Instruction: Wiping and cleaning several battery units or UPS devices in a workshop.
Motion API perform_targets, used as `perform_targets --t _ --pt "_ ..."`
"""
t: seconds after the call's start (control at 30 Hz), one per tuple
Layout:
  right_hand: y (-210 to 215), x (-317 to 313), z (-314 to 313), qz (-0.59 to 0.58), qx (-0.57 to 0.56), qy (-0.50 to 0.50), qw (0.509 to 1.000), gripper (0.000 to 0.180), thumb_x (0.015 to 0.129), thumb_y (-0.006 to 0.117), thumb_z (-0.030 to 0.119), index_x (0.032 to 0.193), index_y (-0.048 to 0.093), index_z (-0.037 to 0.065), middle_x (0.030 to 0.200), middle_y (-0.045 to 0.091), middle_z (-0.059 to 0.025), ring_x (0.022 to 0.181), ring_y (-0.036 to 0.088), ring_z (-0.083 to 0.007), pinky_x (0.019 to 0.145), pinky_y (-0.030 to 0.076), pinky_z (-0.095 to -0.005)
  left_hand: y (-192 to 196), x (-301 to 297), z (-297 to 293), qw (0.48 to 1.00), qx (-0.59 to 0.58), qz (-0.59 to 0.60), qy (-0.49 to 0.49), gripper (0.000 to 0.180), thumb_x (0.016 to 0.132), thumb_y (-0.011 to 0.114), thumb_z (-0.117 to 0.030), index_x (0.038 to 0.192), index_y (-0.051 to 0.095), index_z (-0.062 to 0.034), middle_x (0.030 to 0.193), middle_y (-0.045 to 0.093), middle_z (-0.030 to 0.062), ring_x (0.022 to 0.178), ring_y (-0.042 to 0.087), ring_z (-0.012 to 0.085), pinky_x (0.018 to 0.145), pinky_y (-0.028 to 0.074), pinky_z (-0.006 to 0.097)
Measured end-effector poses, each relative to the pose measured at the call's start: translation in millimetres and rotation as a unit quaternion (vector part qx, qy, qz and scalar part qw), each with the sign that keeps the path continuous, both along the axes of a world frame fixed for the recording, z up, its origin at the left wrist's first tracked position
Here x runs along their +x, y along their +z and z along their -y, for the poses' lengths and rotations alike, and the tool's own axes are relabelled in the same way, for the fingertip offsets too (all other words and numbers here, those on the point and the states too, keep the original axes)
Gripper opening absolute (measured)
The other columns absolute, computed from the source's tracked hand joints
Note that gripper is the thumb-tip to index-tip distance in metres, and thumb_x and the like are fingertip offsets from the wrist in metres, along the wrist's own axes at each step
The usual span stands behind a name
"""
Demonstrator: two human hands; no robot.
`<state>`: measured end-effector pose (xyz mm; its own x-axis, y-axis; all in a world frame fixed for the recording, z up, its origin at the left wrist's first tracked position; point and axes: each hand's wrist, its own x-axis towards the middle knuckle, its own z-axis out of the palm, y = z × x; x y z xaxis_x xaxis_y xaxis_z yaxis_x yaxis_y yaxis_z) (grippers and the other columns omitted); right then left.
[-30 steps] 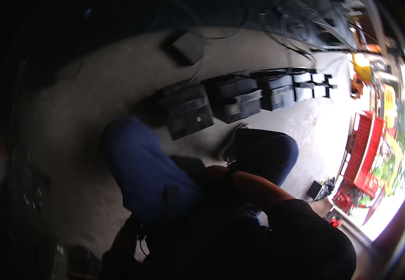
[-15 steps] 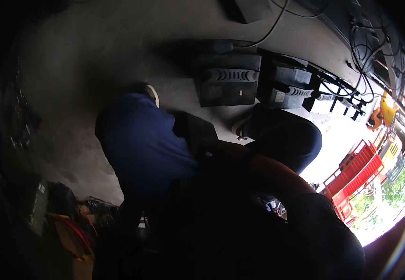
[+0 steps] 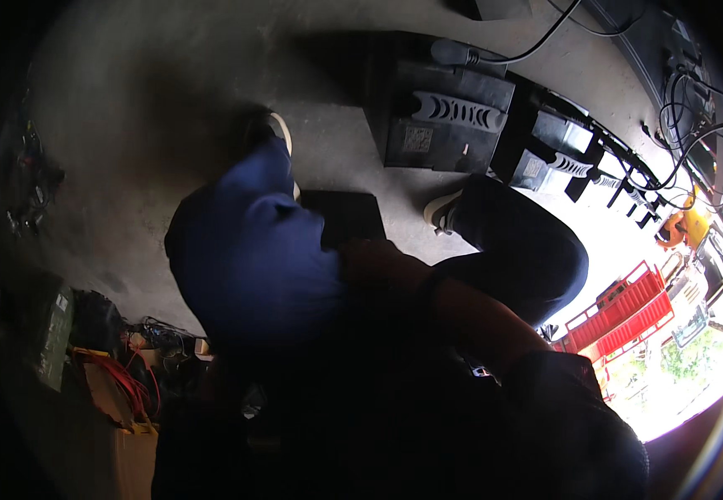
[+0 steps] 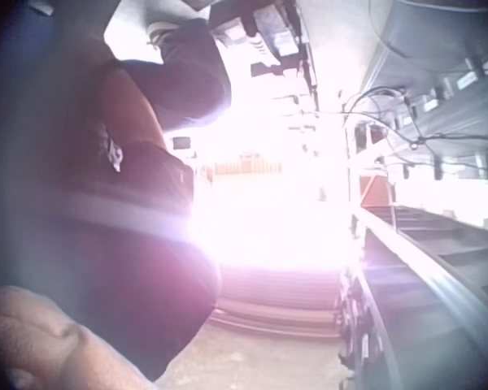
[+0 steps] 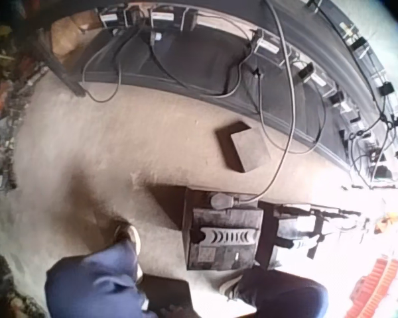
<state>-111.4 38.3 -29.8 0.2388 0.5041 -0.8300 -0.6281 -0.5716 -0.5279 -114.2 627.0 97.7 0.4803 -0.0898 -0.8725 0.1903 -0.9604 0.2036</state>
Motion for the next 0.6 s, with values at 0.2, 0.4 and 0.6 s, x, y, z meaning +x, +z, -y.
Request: perform_targets --t 0.2,0.4,0.6 --pt "26.7 -133.3 0.9 0.083 -0.079 -0.353 0.928 0.032 0.096 0.055 0.026 0.123 0.058 0.009 0.114 0.064 -0.0174 0.108 0.063 -0.0331 0.092 0.049 -0.0382 -63.2 25.3 -3.6 0.994 -0.039 -0.038 -0.09 0.045 0.091 0.056 -0.031 0.123 0.057 0.0001 0.117 0.063 0.0155 0.107 0.061 0.0297 0.095 0.046 0.037" --pt "58.6 -106.6 22.5 0.009 -0.105 -0.205 0.973 0.031 0.092 0.057 0.019 0.12 0.063 0.01 0.118 0.065 -0.0159 0.112 0.062 -0.0314 0.097 0.048 -0.0409 -141.8 47.7 39.2 0.981 -0.095 -0.027 -0.169 0.042 0.091 0.057 -0.03 0.121 0.058 -0.0009 0.115 0.065 0.0149 0.105 0.062 0.0297 0.093 0.048 0.037" --pt "28.1 -138.9 12.8 0.14 -0.047 -0.266 0.953 0.024 0.088 0.059 0.024 0.104 0.069 0.008 0.105 0.068 -0.0144 0.101 0.066 -0.0309 0.091 0.05 -0.0415 -194.2 79.3 114.9 0.967 -0.127 0.006 -0.222 0.04 0.09 0.057 -0.03 0.119 0.06 -0.0019 0.113 0.067 0.0144 0.102 0.064 0.0297 0.091 0.049 0.038"
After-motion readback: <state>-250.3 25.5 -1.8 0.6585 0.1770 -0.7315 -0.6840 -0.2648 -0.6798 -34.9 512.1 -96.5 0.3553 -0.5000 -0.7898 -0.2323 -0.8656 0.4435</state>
